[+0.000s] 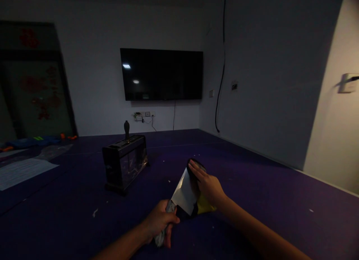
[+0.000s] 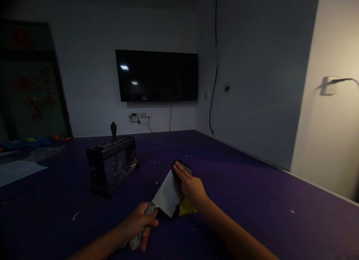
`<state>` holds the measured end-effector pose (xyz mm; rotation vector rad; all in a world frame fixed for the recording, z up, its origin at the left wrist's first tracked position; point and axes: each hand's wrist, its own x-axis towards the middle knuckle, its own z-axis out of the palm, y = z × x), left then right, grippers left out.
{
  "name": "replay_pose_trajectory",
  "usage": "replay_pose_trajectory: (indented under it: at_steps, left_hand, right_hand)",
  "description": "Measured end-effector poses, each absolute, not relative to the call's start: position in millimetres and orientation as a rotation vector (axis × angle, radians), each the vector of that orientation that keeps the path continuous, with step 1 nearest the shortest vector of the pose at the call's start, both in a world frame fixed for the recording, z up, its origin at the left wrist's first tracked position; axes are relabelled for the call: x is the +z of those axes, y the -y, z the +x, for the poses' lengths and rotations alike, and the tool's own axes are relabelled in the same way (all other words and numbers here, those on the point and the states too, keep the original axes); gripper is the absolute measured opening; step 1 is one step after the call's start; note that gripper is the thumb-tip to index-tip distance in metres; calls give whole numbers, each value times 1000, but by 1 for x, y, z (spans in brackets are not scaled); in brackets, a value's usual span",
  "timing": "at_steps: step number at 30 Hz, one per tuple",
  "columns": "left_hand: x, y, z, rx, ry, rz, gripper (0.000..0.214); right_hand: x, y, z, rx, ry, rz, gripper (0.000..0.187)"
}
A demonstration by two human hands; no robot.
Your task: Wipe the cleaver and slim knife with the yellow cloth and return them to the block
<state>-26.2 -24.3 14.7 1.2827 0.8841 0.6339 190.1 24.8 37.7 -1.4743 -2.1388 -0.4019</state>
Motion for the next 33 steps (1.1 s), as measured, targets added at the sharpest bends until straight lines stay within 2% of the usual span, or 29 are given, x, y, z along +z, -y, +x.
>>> replay_pose_trajectory:
  at_steps: [8,12,19,22,24,30,33]
  left_hand:
    - [4,28,-26,791,-890,1258,31]
    - [25,30,-31,972,-953,1327,33]
    - [161,14,-93,1102,-1628,2060,39]
    - [223,6,-125,1142,-1932,2430,56]
    - [260,2,-142,1123,-2114,2643,59]
    - [348,-10,-173,260,-2596,2974,74]
    - [375,-18,-182,-180,-2593,2829,60]
  right_hand:
    - [34,-31,204,-376,2004,-1434,71]
    - [30,-27,199,-374,2178,-1415,69]
    - [26,-22,181,-359,2438,-1278,62]
    - [25,-23,180,-338,2443,-1243,61]
    - [25,-24,181,-316,2449,-1213,60]
    - [24,-25,181,-274,2452,-1193,59]
    - [23,-27,181,-269,2466,-1169,58]
